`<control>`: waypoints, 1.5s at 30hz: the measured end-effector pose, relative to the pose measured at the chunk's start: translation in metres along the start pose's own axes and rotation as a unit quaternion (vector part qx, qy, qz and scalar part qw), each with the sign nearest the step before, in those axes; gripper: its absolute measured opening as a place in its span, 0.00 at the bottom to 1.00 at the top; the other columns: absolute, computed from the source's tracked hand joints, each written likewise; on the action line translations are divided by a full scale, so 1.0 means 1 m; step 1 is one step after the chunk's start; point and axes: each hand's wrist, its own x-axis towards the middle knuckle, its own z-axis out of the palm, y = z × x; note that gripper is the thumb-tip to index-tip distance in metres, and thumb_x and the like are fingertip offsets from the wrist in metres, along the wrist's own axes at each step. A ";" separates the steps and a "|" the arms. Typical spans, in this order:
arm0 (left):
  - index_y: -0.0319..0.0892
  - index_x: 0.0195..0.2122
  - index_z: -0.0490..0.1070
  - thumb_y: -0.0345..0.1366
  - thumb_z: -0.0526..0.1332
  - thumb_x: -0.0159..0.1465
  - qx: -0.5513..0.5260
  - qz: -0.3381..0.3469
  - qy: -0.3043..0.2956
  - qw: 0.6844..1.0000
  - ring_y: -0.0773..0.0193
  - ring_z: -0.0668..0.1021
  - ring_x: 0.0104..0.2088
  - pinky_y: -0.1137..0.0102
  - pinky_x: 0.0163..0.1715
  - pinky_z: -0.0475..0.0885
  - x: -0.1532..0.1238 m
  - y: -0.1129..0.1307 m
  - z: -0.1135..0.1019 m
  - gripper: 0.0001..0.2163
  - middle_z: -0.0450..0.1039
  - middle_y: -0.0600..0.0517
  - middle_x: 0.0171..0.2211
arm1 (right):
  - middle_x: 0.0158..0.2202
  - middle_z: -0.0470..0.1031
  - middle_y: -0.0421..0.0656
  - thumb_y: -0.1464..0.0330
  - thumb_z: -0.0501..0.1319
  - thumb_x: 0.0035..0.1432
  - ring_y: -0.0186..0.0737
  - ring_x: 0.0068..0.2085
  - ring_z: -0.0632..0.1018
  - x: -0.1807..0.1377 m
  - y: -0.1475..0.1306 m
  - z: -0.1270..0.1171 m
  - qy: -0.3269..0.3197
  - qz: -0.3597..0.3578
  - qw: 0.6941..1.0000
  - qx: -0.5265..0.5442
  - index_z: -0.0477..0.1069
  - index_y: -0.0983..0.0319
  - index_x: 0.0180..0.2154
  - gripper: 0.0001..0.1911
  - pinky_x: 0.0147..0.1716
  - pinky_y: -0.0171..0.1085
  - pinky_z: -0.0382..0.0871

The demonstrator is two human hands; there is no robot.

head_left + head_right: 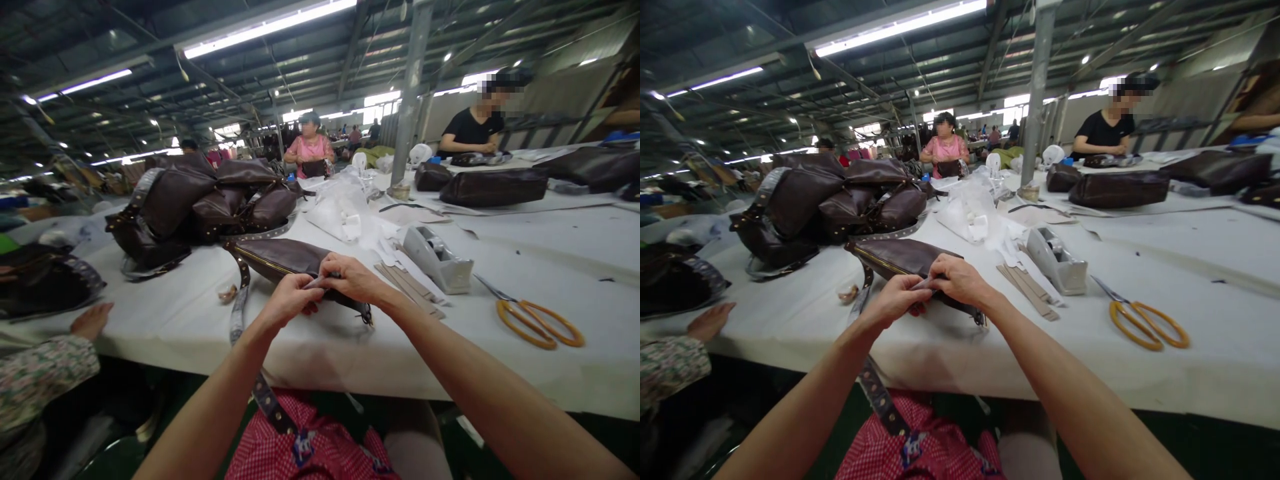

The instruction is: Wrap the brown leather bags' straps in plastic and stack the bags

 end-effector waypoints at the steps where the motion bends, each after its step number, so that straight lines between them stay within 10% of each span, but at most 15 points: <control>1: 0.39 0.25 0.69 0.36 0.64 0.49 -0.018 -0.013 -0.006 1.000 0.71 0.70 0.17 0.75 0.17 0.63 0.001 -0.001 0.001 0.07 0.70 0.55 0.21 | 0.33 0.70 0.40 0.73 0.63 0.53 0.36 0.36 0.73 -0.001 0.000 0.000 0.000 0.001 1.000 0.004 0.73 0.62 0.27 0.04 0.39 0.36 0.66; 21: 0.37 0.21 0.70 0.39 0.67 0.50 -0.077 -0.110 -0.089 0.987 0.78 0.51 0.15 0.75 0.15 0.40 0.007 0.017 -0.005 0.11 0.53 0.60 0.15 | 0.37 0.71 0.42 0.74 0.59 0.54 0.39 0.41 0.73 -0.010 0.004 0.000 0.001 -0.075 0.990 0.117 0.71 0.59 0.27 0.06 0.44 0.38 0.67; 29: 0.33 0.30 0.72 0.36 0.63 0.51 -0.293 -0.267 -0.207 0.895 0.79 0.52 0.15 0.82 0.13 0.42 0.016 0.015 -0.024 0.10 0.57 0.58 0.18 | 0.39 0.71 0.44 0.71 0.57 0.58 0.39 0.42 0.73 -0.008 0.008 -0.001 -0.008 -0.078 0.987 0.141 0.71 0.59 0.28 0.07 0.46 0.39 0.67; 45: 0.42 0.19 0.59 0.31 0.61 0.42 -0.155 -0.152 -0.035 0.976 0.79 0.50 0.13 0.76 0.14 0.40 0.009 0.027 0.006 0.09 0.52 0.62 0.14 | 0.43 0.77 0.44 0.67 0.64 0.55 0.41 0.44 0.77 -0.014 0.002 -0.014 0.009 -0.056 0.998 0.042 0.72 0.59 0.34 0.04 0.45 0.39 0.69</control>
